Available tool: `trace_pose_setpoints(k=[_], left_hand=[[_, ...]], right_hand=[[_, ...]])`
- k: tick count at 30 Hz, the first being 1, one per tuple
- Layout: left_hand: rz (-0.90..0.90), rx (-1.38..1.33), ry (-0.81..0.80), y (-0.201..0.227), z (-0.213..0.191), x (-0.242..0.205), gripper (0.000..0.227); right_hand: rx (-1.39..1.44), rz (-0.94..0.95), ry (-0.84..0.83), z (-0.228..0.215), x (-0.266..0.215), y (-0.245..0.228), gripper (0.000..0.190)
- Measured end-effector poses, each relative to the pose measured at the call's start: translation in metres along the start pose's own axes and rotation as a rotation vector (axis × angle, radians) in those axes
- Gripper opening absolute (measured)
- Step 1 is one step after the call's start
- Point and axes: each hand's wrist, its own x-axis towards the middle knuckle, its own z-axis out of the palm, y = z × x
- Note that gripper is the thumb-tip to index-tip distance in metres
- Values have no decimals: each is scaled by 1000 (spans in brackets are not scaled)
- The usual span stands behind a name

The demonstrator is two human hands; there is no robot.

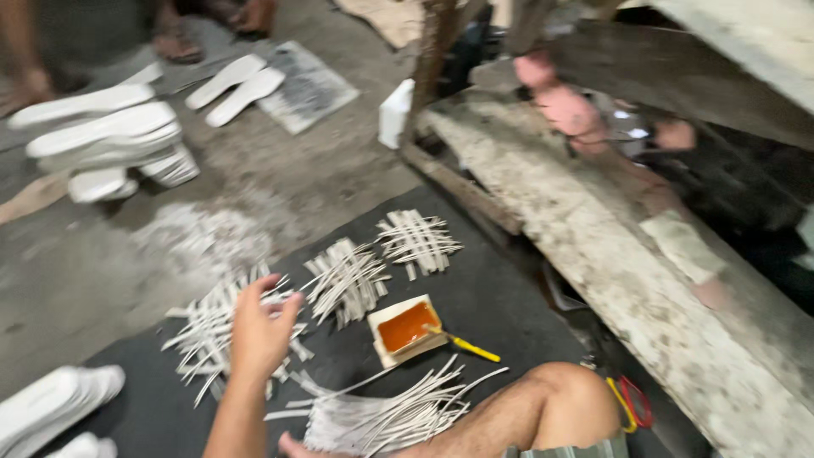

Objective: The person sits on the floor and repeatedly picks up thin white sticks, applies an orange adhesive to them using a brush, and places them into a pile. The person handles the sticks one at a time and uses a small container of glue and a brush.

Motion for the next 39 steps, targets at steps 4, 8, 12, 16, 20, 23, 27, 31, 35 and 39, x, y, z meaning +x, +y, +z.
trace_pose_setpoints(k=[4,8,12,16,20,23,27,31,35,39], left_hand=[[6,72,-43,12,-7,-2,51],[30,77,-31,21,-10,-2,52],[4,71,-78,30,-8,-2,51],[11,112,-127,29,-12,-13,51],[-11,99,-185,29,-22,-20,51],[4,81,-223,36,-30,-18,51],[7,53,-243,43,-39,-21,54],[-4,137,-274,42,-46,-23,57],[73,175,-271,44,-50,-24,59],[14,202,-332,49,-54,-24,62]], right_hand=[[130,-117,21,19,29,-45,10],[220,-119,22,36,51,-68,7],[362,-44,50,41,66,-67,6],[693,64,101,40,85,-72,6],[1270,226,61,70,131,-109,8],[1613,366,-5,111,154,-148,9],[1640,584,5,155,152,-188,15],[1593,645,17,169,149,-215,12],[1519,621,14,163,151,-237,13],[1509,621,36,158,146,-254,13]])
